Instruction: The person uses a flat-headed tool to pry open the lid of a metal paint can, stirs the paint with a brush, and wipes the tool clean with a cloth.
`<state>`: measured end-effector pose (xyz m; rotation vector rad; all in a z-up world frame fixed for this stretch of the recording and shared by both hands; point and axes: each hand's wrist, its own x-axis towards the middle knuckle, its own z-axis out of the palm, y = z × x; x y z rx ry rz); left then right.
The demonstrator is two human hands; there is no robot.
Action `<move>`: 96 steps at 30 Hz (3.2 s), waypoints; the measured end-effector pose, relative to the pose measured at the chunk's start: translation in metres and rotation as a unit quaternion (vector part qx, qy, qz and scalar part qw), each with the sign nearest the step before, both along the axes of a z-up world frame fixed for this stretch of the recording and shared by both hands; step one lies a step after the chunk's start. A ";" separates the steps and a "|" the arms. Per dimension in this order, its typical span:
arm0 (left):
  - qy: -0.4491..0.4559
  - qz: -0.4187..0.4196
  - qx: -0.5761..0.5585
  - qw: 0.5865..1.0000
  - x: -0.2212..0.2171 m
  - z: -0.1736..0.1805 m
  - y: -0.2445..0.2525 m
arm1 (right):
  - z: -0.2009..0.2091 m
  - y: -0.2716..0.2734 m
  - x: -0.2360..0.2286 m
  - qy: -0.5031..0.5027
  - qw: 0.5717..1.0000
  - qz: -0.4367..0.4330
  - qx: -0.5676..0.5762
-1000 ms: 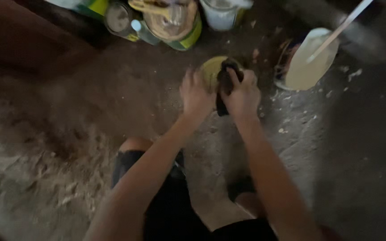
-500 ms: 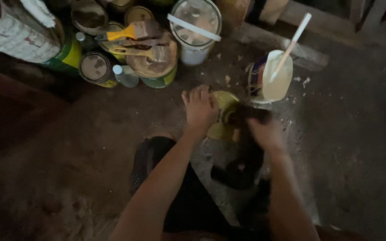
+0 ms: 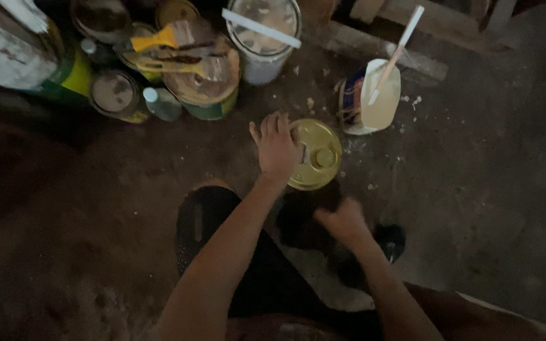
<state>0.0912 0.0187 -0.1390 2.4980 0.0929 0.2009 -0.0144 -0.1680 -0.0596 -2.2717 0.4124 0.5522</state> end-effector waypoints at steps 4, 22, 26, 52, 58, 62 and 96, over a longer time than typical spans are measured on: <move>-0.020 0.025 -0.029 0.999 -0.006 -0.008 0.001 | 0.020 0.017 0.041 -0.288 0.910 0.197 -0.224; -0.023 0.016 -0.016 0.999 -0.004 0.009 0.004 | -0.024 -0.018 0.076 -0.217 0.778 0.447 -0.384; -0.027 -0.001 -0.021 0.999 0.001 0.005 0.002 | -0.035 -0.007 0.041 -0.187 0.783 0.382 -0.454; -0.066 0.065 -0.071 0.993 -0.008 0.000 0.001 | 0.001 0.035 0.032 -0.339 0.893 0.249 -0.162; -0.074 0.055 -0.035 0.995 -0.006 -0.002 0.000 | 0.007 0.031 -0.018 -0.406 0.879 0.240 -0.066; -0.030 0.037 -0.059 0.997 -0.005 0.004 0.000 | 0.027 -0.007 0.004 -0.284 0.959 0.020 0.015; -0.077 -0.373 0.089 0.920 -0.019 0.028 -0.012 | -0.228 -0.074 0.041 -0.012 0.953 0.046 -0.300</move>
